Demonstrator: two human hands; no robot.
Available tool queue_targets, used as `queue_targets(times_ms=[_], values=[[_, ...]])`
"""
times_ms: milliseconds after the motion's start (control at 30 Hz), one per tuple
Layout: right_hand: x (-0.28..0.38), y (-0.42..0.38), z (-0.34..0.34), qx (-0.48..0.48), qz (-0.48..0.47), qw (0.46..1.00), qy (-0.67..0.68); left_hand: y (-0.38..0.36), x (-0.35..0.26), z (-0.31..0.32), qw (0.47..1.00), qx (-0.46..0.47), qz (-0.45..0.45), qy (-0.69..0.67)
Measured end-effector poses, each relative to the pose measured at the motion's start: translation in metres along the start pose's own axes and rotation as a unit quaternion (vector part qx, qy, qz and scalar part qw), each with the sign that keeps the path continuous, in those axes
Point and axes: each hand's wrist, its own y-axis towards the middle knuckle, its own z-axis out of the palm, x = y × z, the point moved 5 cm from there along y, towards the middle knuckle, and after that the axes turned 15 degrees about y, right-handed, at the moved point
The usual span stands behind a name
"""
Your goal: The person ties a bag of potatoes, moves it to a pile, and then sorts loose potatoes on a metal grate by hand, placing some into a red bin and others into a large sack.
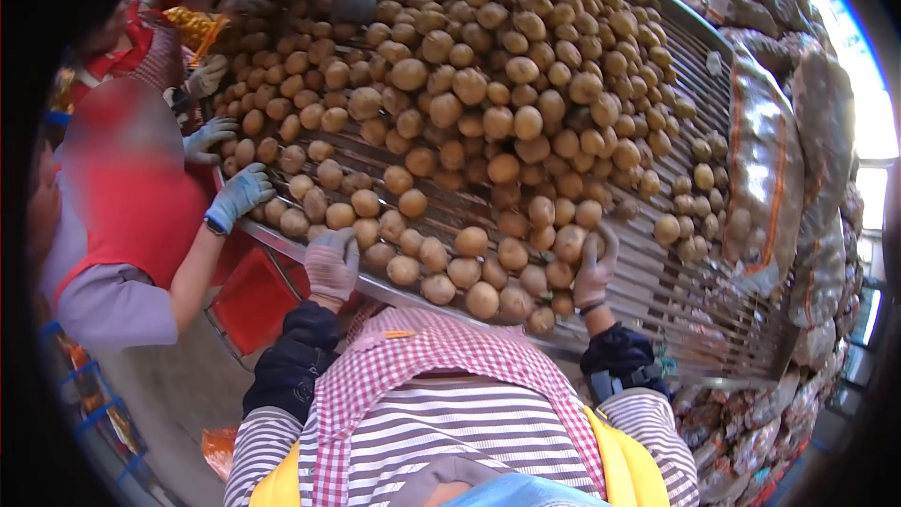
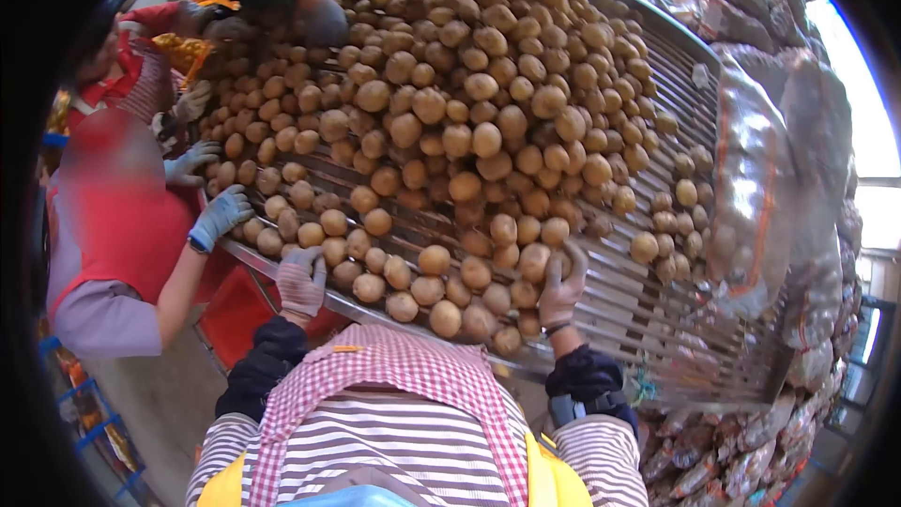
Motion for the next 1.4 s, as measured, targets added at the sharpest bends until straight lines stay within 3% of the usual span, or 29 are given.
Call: queue_targets(times_ms=[67,200,267,300,367,400,467,533,600,667,767,867,1000,1067,1133,1200,1233,1267,1367,1400], values=[[-0.001,-0.004,0.031,-0.021,0.047,0.996,0.078,0.006,-0.002,-0.003,1.000,0.027,-0.002,-0.001],[0.044,0.012,0.096,-0.004,-0.012,0.991,0.130,0.006,-0.002,-0.006,0.999,0.041,-0.010,-0.009],[0.024,0.011,0.132,0.080,-0.177,0.979,0.055,0.004,0.001,-0.004,0.999,0.037,-0.022,-0.006],[0.031,0.017,0.147,0.081,-0.195,0.975,0.074,0.006,0.001,-0.003,0.998,0.053,-0.036,0.005],[0.038,0.021,0.182,0.138,-0.085,0.973,0.164,0.008,0.001,-0.002,0.996,0.070,-0.055,0.002],[0.059,0.027,0.198,0.123,-0.099,0.976,0.149,0.010,0.001,-0.003,0.996,0.070,-0.056,-0.013],[0.092,0.039,0.239,0.213,-0.164,0.962,-0.046,0.010,0.004,-0.002,0.995,0.064,-0.075,-0.026],[0.106,0.040,0.270,0.238,-0.191,0.952,0.002,0.009,0.005,-0.003,0.994,0.047,-0.087,-0.043],[0.109,0.044,0.312,0.284,-0.106,0.938,0.167,0.010,0.007,-0.002,0.993,0.057,-0.090,-0.046],[0.135,0.045,0.329,0.347,-0.153,0.913,0.153,0.012,0.016,0.002,0.992,0.059,-0.089,-0.059],[0.177,0.057,0.304,0.359,-0.280,0.885,0.100,0.015,0.032,0.000,0.989,0.069,-0.116,-0.063],[0.181,0.091,0.244,0.264,-0.364,0.893,0.003,0.016,0.035,0.007,0.994,0.076,-0.062,-0.058],[0.149,0.145,0.167,0.088,-0.322,0.931,-0.146,0.015,0.037,0.005,0.991,0.078,-0.090,-0.062],[0.128,0.157,0.155,0.084,-0.316,0.933,-0.151,0.017,0.036,0.005,0.990,0.083,-0.092,-0.065],[0.112,0.158,0.161,0.083,-0.308,0.936,-0.150,0.016,0.038,0.006,0.990,0.081,-0.089,-0.069],[0.121,0.142,0.186,0.148,-0.271,0.922,-0.232,0.013,0.038,0.005,0.990,0.088,-0.087,-0.064],[0.113,0.141,0.199,0.161,-0.277,0.929,-0.187,0.015,0.037,0.005,0.991,0.088,-0.082,-0.063],[0.119,0.134,0.211,0.129,-0.289,0.917,-0.244,0.015,0.036,0.004,0.991,0.087,-0.082,-0.061],[0.105,0.138,0.240,0.173,-0.262,0.913,-0.259,0.019,0.034,0.003,0.993,0.065,-0.075,-0.056],[0.106,0.142,0.251,0.188,-0.296,0.904,-0.244,0.021,0.034,0.005,0.993,0.071,-0.077,-0.058]])
